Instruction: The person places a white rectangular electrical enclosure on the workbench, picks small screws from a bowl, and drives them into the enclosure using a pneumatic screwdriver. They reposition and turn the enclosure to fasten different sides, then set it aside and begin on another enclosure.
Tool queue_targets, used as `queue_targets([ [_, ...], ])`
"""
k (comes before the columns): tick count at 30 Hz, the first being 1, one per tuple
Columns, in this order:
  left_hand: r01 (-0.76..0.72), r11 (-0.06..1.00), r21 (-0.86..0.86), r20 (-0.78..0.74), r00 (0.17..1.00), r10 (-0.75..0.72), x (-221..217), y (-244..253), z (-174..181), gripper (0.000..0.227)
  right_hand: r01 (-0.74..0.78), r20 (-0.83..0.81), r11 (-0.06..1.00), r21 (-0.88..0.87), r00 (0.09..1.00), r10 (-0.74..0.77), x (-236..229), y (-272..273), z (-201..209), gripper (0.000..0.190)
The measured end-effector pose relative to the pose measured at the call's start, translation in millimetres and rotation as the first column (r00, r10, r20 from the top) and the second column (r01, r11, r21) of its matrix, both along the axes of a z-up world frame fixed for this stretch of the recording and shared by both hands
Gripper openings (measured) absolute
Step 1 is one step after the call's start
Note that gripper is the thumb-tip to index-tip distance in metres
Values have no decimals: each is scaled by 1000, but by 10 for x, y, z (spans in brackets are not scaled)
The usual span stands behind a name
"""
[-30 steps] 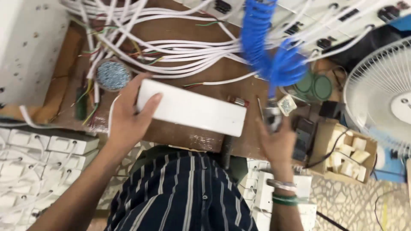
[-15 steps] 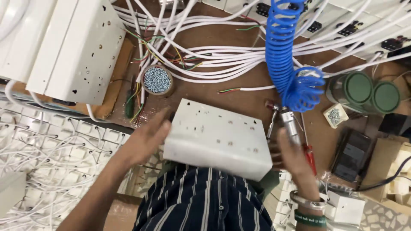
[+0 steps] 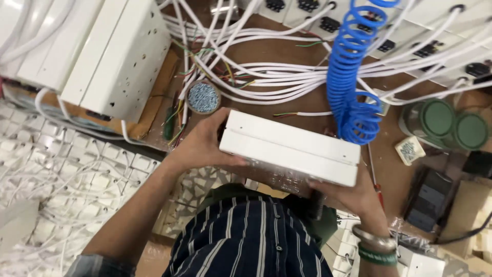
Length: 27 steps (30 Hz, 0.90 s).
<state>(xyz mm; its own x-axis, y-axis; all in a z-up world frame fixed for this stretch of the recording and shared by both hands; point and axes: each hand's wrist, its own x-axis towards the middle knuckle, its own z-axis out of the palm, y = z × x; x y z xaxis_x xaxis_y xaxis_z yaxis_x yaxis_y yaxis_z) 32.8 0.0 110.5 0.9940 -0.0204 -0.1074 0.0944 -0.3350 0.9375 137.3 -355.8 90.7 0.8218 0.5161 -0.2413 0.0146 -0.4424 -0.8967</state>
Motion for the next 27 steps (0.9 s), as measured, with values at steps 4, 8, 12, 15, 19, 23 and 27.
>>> queue_targets([
  [4, -34, 997, -68, -38, 999, 32, 76, -42, -233, 101, -4, 206, 997, -72, 978, 19, -16, 49, -156, 95],
  [8, -70, 971, 227, 89, 995, 51, -35, -232, 110, 101, 55, 273, 998, -24, 961, -46, -170, -56, -78, 103],
  [12, -134, 744, 655, 373, 913, -164, 78, -550, 444, 101, 177, 30, 958, 225, 982, -188, -439, -324, -212, 105],
  [15, -84, 674, 734, 382, 872, -306, 309, -866, 397, 107, 127, 175, 976, 177, 972, -158, -436, -156, 13, 109],
  [19, 66, 627, 776, 196, 920, -339, 413, -1017, 394, 92, 125, 376, 964, 234, 903, -208, -343, 211, -3, 85],
  [23, 0, 684, 730, 288, 907, -308, 425, -1034, 304, 88, 372, 340, 844, 386, 793, -505, -274, 362, -229, 57],
  [27, -60, 684, 727, 353, 887, -298, 387, -1024, 212, 80, 474, 269, 792, 384, 763, -587, -270, 421, -175, 62],
])
